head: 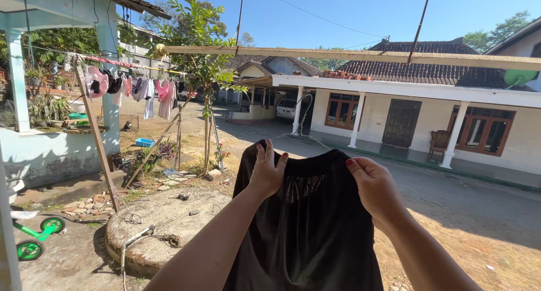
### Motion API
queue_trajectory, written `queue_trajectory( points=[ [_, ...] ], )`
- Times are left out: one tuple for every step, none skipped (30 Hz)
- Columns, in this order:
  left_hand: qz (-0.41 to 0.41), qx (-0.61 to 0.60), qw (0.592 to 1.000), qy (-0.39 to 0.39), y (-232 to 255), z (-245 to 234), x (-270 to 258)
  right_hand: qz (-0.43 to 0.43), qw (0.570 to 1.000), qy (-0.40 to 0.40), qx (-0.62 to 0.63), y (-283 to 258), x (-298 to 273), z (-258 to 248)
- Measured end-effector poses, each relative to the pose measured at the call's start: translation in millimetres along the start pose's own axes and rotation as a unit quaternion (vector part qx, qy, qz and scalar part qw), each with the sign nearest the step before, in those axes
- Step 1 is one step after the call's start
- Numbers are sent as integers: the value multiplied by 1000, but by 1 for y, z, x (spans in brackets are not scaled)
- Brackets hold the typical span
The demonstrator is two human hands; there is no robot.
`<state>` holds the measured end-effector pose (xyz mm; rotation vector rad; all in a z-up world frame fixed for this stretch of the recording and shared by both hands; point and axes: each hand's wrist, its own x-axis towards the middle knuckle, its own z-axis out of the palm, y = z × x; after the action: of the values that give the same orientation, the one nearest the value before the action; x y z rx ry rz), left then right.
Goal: The person takes several items of clothing including shorts, a dress, a shirt, and a top from a basin, places each on a wire hanger, and hangs them onto a rack.
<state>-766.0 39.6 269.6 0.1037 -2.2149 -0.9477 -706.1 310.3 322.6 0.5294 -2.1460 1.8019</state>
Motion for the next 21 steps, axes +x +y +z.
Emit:
queue_trajectory(
  points=[
    [11, -19, 999, -37, 3, 8, 10, -14, 1000, -3, 7, -1, 13, 5],
    [22, -37, 996, -74, 6, 15, 21, -28, 999, -7, 15, -1, 25, 9],
    [26, -39, 996, -76, 7, 20, 34, -29, 1000, -3, 13, -3, 38, 14],
    [45, -57, 995, -70, 10, 24, 49, -27, 1000, 8, 4, -6, 51, 20],
    [67, -76, 993, -60, 14, 27, 67, -29, 999, 19, -5, -11, 66, 25],
    [72, -79, 993, -59, 18, 30, 81, -34, 999, 23, -7, -15, 78, 29],
    [72, -83, 992, -67, 20, 30, 95, -49, 998, 35, -10, -18, 89, 38],
    [72, -86, 991, -76, 22, 29, 109, -63, 997, 47, -13, -20, 101, 46],
    [80, -87, 990, -73, 25, 27, 124, -70, 996, 52, -12, -24, 114, 54],
    [74, -102, 989, -76, 29, 25, 138, -67, 995, 65, -26, -27, 127, 62],
    [70, -118, 987, -79, 31, 25, 149, -64, 994, 79, -41, -28, 137, 70],
    [78, -120, 987, -77, 34, 24, 160, -71, 993, 85, -41, -28, 147, 78],
    [88, -141, 983, -75, 35, 24, 171, -92, 985, 123, -83, -28, 158, 88],
    [98, -163, 979, -74, 37, 23, 183, -112, 973, 161, -125, -28, 169, 96],
    [103, -164, 978, -74, 40, 23, 192, -115, 971, 166, -124, -28, 177, 102],
    [128, -194, 969, -86, 43, 22, 201, -148, 956, 202, -152, -28, 184, 108],
    [151, -225, 957, -100, 45, 24, 209, -177, 938, 236, -180, -26, 190, 113],
    [153, -226, 957, -102, 48, 25, 217, -177, 937, 239, -181, -26, 197, 118],
    [177, -223, 954, -95, 53, 26, 223, -161, 939, 241, -184, -27, 202, 121],
    [200, -220, 951, -88, 57, 27, 229, -144, 941, 243, -186, -29, 208, 123],
    [200, -222, 950, -89, 58, 27, 234, -144, 941, 243, -188, -30, 217, 129]
  ],
)
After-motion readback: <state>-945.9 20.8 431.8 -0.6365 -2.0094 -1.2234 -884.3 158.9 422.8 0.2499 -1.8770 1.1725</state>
